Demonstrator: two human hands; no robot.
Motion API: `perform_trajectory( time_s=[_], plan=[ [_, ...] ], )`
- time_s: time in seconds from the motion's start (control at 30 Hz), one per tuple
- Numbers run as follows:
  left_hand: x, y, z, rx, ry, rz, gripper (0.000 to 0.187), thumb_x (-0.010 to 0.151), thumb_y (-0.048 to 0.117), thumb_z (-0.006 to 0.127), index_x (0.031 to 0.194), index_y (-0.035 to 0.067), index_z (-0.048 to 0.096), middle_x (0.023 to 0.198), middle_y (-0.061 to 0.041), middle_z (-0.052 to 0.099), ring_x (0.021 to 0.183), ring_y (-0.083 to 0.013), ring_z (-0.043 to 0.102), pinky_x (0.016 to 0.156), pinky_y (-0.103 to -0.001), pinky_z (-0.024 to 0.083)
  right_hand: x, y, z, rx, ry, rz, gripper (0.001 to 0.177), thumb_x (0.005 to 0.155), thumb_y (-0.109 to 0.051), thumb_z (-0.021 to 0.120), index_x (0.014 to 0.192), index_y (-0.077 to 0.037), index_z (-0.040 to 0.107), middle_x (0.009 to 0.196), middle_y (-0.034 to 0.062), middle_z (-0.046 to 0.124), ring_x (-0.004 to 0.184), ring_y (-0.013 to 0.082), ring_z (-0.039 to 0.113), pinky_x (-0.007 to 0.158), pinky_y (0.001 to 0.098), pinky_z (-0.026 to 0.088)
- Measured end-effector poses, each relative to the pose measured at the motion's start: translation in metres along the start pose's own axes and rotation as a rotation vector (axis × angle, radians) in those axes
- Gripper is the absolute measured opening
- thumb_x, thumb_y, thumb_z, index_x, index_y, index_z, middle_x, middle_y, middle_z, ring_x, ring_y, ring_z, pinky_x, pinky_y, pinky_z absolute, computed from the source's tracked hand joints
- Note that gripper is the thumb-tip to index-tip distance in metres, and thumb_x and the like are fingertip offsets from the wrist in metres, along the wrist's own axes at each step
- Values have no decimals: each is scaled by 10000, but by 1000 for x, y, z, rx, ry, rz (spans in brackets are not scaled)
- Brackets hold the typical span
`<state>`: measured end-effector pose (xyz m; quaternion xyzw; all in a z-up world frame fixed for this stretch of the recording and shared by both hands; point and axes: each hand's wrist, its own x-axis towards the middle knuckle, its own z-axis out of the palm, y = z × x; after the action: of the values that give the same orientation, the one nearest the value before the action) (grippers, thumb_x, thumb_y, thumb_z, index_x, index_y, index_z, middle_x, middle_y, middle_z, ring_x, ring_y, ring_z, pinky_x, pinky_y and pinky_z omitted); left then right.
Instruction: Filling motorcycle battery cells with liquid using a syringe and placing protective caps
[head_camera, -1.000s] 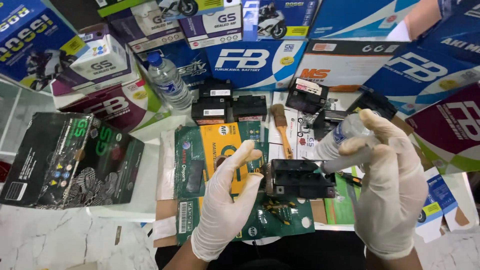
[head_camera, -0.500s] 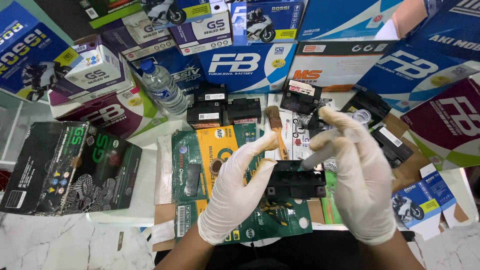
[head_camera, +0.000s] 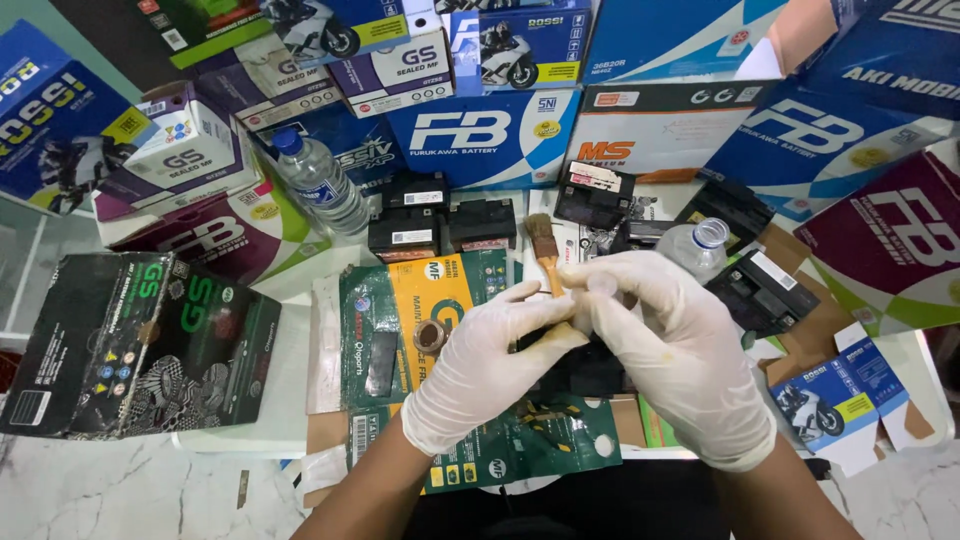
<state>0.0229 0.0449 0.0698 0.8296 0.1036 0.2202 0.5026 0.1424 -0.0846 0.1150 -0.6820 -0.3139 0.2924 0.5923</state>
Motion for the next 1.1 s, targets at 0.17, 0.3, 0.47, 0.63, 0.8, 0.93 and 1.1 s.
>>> perform_trajectory(
  time_s=[0.17,0.3,0.47,0.63,0.8,0.93,1.1],
  plan=[
    [0,7,-2,-122,13,4,214,854,53,725,1067,29,720,894,-27,658,702,-134,556,652,-250,467,-3,2,-2,-27,24,-108,298,880,43,653,1162,43,750,1032,72,671,838,134,625,772,236,494],
    [1,5,-2,-161,-3,14,185,855,37,713,1036,-2,710,960,-46,716,800,-141,636,755,-253,525,-1,6,-5,-48,-26,-201,274,902,3,659,1162,21,744,970,91,678,780,136,607,685,233,470],
    [3,8,-3,-190,-53,-14,204,874,47,702,1068,-17,708,955,-52,745,775,-136,649,739,-258,550,2,10,-8,-194,-59,-228,283,869,-21,686,1141,-12,763,1106,83,699,924,151,634,787,243,508],
    [0,1,2,-124,-13,16,213,858,56,732,1064,4,716,873,-33,751,663,-120,625,629,-241,529,2,4,-4,-166,-58,-194,283,898,-39,662,1157,-22,777,1103,85,685,882,137,599,739,227,483],
    [0,0,2,-62,-7,57,190,848,52,739,1031,12,704,817,-33,721,616,-144,598,600,-262,514,2,9,-3,-113,-34,-213,272,890,-15,674,1145,-6,767,1117,100,693,897,148,613,752,235,501],
    [1,4,1,-72,-21,71,220,848,39,720,1067,26,703,912,-33,759,693,-154,667,678,-255,550,1,11,-4,-91,-12,-216,251,894,-1,663,1129,4,754,1169,116,695,928,158,631,774,241,523],
    [2,7,1,-39,-34,58,193,855,52,713,1047,51,697,873,-18,755,664,-155,659,660,-260,539,2,11,-5,-104,3,-221,256,897,13,654,1131,4,758,1164,105,696,911,151,626,754,235,522]
  ],
)
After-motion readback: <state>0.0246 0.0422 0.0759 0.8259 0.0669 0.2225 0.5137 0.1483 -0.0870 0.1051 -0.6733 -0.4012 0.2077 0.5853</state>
